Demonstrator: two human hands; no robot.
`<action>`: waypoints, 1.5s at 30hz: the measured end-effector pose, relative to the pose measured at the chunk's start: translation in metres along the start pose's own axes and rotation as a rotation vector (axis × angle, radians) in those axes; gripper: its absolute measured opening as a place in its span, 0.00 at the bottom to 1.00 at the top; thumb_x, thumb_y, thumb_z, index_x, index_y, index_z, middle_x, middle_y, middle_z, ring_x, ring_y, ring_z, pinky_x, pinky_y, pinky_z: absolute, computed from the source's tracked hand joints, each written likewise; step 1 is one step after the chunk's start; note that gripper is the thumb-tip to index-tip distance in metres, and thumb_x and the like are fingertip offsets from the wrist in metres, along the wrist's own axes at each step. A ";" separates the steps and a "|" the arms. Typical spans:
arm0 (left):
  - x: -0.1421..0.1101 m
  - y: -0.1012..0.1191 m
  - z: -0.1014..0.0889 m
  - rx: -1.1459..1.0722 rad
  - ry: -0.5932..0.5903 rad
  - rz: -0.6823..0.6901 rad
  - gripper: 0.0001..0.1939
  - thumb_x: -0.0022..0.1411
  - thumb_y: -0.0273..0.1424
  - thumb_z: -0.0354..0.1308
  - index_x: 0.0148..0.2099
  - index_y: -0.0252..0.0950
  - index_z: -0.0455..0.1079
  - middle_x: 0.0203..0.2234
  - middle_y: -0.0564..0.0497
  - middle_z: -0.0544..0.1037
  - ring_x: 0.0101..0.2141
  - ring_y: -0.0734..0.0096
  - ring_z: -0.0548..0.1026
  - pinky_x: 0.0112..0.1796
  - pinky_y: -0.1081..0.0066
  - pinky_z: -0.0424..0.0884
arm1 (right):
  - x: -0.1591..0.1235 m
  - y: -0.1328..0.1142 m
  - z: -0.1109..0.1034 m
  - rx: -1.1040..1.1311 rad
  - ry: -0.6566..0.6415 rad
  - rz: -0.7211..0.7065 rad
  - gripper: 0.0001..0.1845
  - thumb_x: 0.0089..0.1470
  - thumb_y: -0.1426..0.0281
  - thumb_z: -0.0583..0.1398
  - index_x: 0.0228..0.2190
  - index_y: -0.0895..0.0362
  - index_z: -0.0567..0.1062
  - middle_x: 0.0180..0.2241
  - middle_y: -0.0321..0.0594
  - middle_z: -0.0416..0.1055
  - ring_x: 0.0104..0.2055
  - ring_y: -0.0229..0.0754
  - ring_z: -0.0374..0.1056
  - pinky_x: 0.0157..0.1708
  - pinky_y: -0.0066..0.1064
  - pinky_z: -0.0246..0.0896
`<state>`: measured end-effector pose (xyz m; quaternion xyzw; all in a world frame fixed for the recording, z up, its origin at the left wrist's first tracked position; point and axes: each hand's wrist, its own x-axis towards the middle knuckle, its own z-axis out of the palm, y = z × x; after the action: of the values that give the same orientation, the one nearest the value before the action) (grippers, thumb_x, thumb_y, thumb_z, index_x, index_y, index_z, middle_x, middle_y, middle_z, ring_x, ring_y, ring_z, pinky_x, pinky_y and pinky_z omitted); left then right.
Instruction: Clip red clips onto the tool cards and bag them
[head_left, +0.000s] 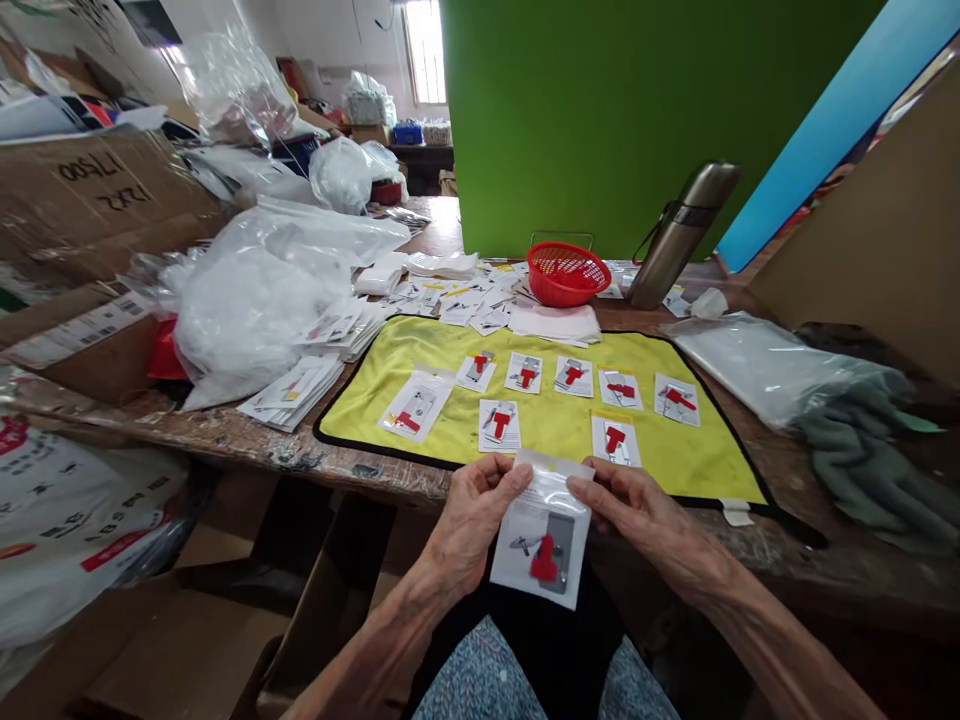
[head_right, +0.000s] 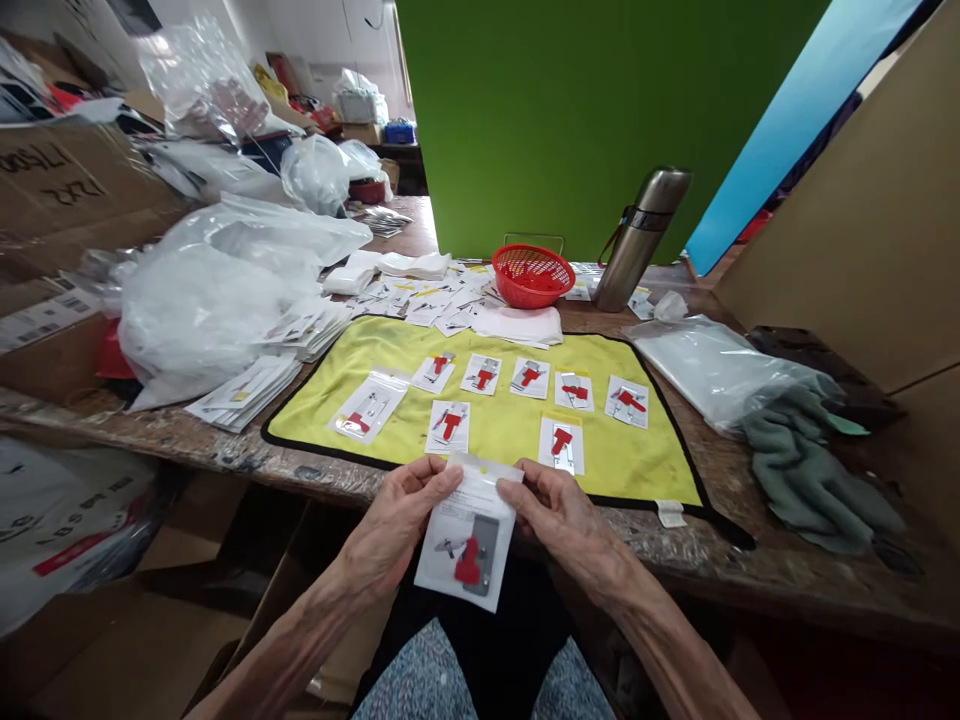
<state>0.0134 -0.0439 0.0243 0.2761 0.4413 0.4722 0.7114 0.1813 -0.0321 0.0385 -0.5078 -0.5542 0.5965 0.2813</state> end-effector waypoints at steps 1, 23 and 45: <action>0.004 0.004 0.000 0.068 -0.003 0.030 0.20 0.46 0.43 0.66 0.34 0.32 0.69 0.24 0.53 0.72 0.24 0.76 0.69 0.27 0.75 0.66 | 0.007 -0.003 -0.006 -0.027 0.009 -0.011 0.22 0.46 0.49 0.59 0.24 0.57 0.66 0.21 0.30 0.58 0.23 0.33 0.52 0.22 0.26 0.49; 0.217 0.091 0.057 1.481 0.263 0.549 0.13 0.63 0.34 0.49 0.44 0.34 0.71 0.46 0.41 0.74 0.48 0.58 0.69 0.47 0.62 0.64 | 0.064 0.019 -0.030 -0.914 0.467 -0.446 0.07 0.58 0.71 0.50 0.32 0.55 0.68 0.32 0.42 0.70 0.33 0.45 0.68 0.34 0.35 0.62; 0.136 0.087 0.063 1.550 0.362 0.859 0.05 0.60 0.29 0.52 0.38 0.37 0.68 0.38 0.44 0.72 0.43 0.58 0.67 0.44 0.60 0.60 | 0.105 -0.045 -0.078 -0.080 0.439 -0.299 0.22 0.40 0.49 0.59 0.19 0.56 0.64 0.18 0.33 0.64 0.20 0.35 0.59 0.21 0.28 0.53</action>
<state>0.0544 0.1166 0.0736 0.7403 0.5997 0.3036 0.0080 0.2085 0.1016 0.0605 -0.5481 -0.5722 0.4016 0.4593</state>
